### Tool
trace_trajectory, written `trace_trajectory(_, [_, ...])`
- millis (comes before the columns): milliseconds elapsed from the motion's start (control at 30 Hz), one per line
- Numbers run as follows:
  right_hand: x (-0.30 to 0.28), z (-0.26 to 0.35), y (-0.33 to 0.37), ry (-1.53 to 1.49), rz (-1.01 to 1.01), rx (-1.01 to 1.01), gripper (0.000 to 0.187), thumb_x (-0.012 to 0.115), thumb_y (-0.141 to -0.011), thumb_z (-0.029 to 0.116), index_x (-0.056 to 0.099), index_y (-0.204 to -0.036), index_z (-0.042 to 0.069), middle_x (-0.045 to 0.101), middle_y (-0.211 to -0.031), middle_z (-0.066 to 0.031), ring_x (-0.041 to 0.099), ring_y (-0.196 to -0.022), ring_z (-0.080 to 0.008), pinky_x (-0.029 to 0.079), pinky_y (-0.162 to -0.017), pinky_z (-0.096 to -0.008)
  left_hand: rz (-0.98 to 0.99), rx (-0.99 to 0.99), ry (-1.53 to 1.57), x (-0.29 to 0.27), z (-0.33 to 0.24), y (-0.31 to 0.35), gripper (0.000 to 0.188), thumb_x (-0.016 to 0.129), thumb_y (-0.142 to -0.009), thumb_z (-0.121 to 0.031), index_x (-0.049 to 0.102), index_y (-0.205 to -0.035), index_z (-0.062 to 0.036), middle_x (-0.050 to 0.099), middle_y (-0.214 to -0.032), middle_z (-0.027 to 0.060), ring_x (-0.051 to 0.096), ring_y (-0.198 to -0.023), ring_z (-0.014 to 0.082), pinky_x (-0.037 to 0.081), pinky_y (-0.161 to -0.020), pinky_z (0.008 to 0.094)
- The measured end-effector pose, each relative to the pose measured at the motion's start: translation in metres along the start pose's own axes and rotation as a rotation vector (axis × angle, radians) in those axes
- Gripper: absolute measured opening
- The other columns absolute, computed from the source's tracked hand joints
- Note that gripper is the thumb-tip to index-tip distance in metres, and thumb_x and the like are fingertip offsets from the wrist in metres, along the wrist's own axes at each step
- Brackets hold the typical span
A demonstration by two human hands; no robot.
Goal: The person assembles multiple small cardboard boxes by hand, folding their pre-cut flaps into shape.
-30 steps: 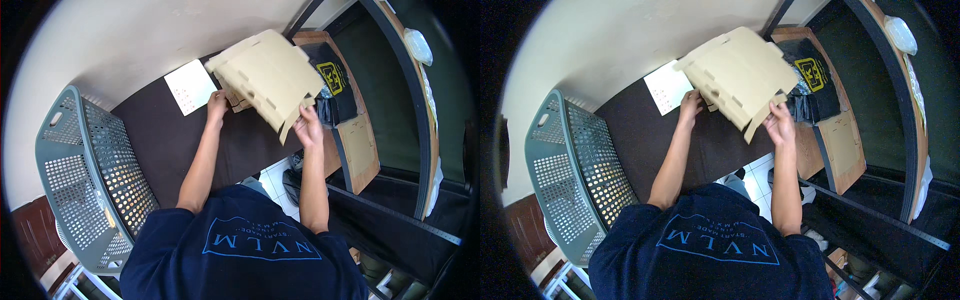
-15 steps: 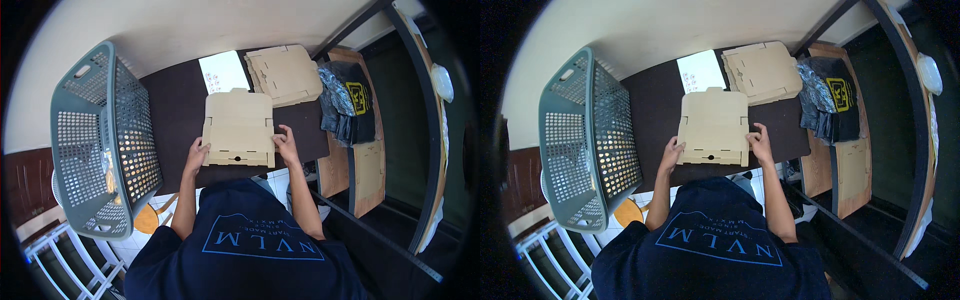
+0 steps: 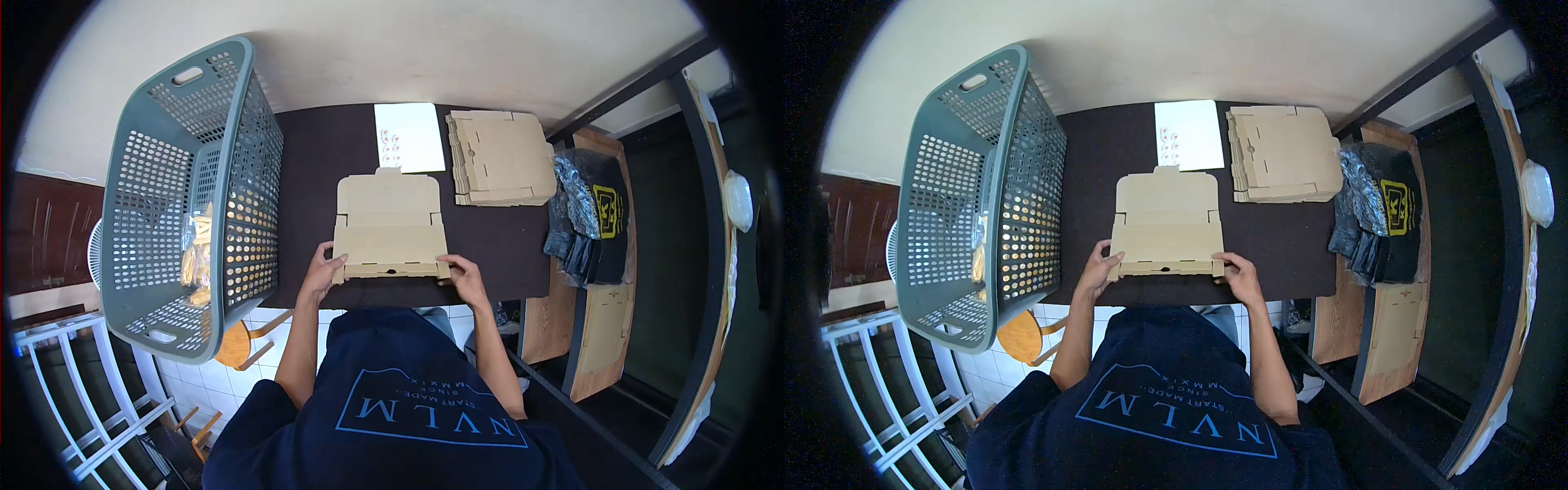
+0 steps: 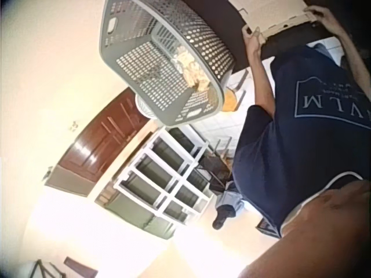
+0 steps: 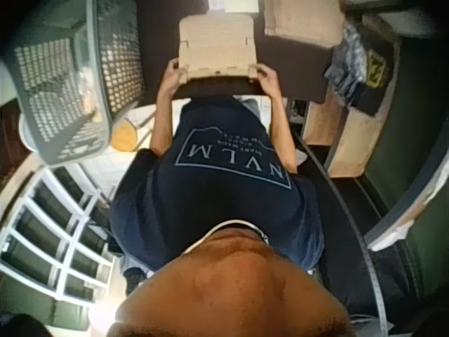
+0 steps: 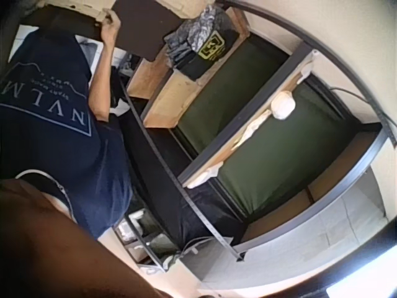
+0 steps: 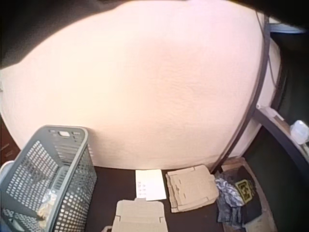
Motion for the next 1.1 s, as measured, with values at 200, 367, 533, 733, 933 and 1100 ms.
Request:
trace_trajectory(200, [0.002, -0.021, -0.002, -0.135, 0.045, 0.186, 0.019, 0.058, -0.092, 0.005, 0.066, -0.108, -0.003, 0.065, -0.095, -0.0089, 0.064, -0.084, -0.0156, 0.059, -0.071, -0.0289, -0.047, 0.092, 0.124, -0.003, -0.011, 0.016, 0.039, 0.051, -0.094, -0.012, 0.036, -0.130, -0.0075, 0.065, -0.103, 0.0228, 0.068, -0.076, 0.0272, 0.056, -0.057, 0.0337])
trace_trajectory(367, [0.002, -0.037, -0.004, -0.310, -0.021, 0.261, 0.021, 0.055, -0.097, 0.014, 0.061, -0.108, -0.003, 0.061, -0.096, -0.0074, 0.060, -0.081, -0.0162, 0.059, -0.076, -0.0372, 0.261, 0.125, 0.463, 0.002, -0.008, 0.022, 0.036, 0.039, -0.095, -0.024, 0.046, -0.125, -0.0066, 0.059, -0.118, 0.0215, 0.067, -0.094, 0.0287, 0.060, -0.074, 0.0399])
trace_trajectory(533, [0.007, -0.039, -0.007, -0.407, -0.018, 0.250, 0.023, 0.050, -0.100, 0.019, 0.058, -0.111, 0.000, 0.064, -0.105, -0.0096, 0.065, -0.094, -0.0217, 0.057, -0.080, -0.0416, 0.326, 0.217, 0.187, 0.011, -0.022, 0.035, 0.032, 0.049, -0.097, -0.011, 0.048, -0.128, -0.0030, 0.056, -0.123, 0.0140, 0.060, -0.109, 0.0244, 0.057, -0.084, 0.0408])
trace_trajectory(733, [0.001, -0.042, -0.009, -0.389, -0.003, 0.226, 0.025, 0.050, -0.100, 0.020, 0.058, -0.112, 0.000, 0.064, -0.106, -0.0110, 0.065, -0.095, -0.0231, 0.056, -0.080, -0.0400, 0.251, 0.215, 0.081, -0.001, -0.010, 0.024, 0.025, 0.059, -0.095, -0.013, 0.059, -0.117, 0.0003, 0.060, -0.114, 0.0088, 0.060, -0.104, 0.0176, 0.058, -0.082, 0.0358])
trace_trajectory(933, [0.001, -0.042, -0.007, -0.128, -0.059, 0.284, 0.031, 0.055, -0.098, 0.024, 0.061, -0.115, -0.001, 0.064, -0.104, -0.0094, 0.065, -0.087, -0.0178, 0.054, -0.075, -0.0301, 0.140, 0.327, -0.201, 0.002, -0.007, 0.021, 0.023, 0.063, -0.093, -0.015, 0.068, -0.107, 0.0017, 0.062, -0.098, 0.0084, 0.062, -0.094, 0.0174, 0.055, -0.080, 0.0309])
trace_trajectory(1100, [0.024, -0.020, -0.015, 0.226, 0.047, 0.145, 0.023, 0.064, -0.092, 0.020, 0.071, -0.102, 0.001, 0.063, -0.092, -0.0051, 0.060, -0.076, -0.0127, 0.050, -0.067, -0.0261, -0.010, 0.474, -0.613, 0.004, -0.005, 0.031, 0.017, 0.067, -0.088, -0.018, 0.074, -0.098, -0.0071, 0.059, -0.092, 0.0119, 0.059, -0.092, 0.0254, 0.047, -0.086, 0.0352])
Point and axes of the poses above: each hand's wrist, its own y-axis away from the middle knuckle, its own x-axis out of the palm, z = x × y, the point moved 9 cm from there along -y, towards the middle knuckle
